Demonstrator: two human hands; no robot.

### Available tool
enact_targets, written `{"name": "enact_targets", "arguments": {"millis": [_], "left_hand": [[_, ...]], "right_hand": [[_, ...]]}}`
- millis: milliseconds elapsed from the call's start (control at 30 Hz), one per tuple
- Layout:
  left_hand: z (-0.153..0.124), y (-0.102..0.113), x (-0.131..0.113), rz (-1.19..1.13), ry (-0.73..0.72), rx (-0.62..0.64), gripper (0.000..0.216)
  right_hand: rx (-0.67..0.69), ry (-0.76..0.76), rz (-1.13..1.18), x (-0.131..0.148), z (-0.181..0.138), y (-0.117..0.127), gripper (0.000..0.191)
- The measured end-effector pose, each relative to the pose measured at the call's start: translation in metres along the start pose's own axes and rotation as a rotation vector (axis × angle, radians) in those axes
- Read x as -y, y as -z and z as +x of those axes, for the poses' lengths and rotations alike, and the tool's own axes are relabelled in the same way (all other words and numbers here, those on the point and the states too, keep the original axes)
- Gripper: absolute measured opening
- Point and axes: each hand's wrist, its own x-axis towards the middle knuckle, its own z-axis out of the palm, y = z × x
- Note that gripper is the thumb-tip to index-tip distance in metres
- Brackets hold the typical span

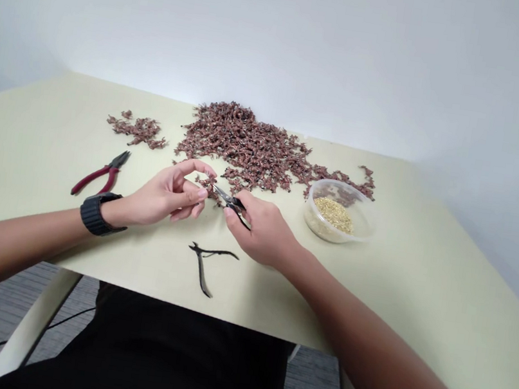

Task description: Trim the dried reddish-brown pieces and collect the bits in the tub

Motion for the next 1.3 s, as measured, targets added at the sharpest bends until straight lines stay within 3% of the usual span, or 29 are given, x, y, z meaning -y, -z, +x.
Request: {"name": "enact_targets", "arguments": {"millis": [133,267,367,467,633,767,1133,1300], "left_hand": [[-0.003,-0.003,0.006,0.313,-0.151,-0.089,0.039],[-0.003,0.007,0.019,0.896,-0.328,-0.216,0.033],[-0.002,0.012,0.023,1.060,-0.373,-0.122,0.028],[-0.001,0.007,0.017,0.850,-0.304,-0.171,0.036],[0.000,0.002,0.001,0.176,-0.077,-0.055,0.039],[0.001,0.006,-0.003,-0.005,0.005,-0.001,0.040],[0.001,0.004,-0.005,-0.070,0.034,0.031,0.034],[-0.001,-0.001,0.001,0.117,-0.056,-0.010,0.037]], "right_hand": [[0.038,-0.125,0.273,0.011,-0.001,-0.002,0.033],[0.328,-0.487,0.959,0.024,0.001,0.004,0.044],[0.487,-0.626,1.201,0.025,0.004,0.011,0.045],[0.393,-0.570,1.087,0.019,0.005,0.011,0.044],[-0.013,-0.201,0.340,0.010,0.001,0.002,0.033],[-0.045,-0.028,0.051,0.010,-0.001,-0.002,0.023],[-0.033,-0.011,-0.025,0.009,0.000,0.000,0.023],[0.008,-0.128,0.187,0.017,-0.002,-0.003,0.032]]}}
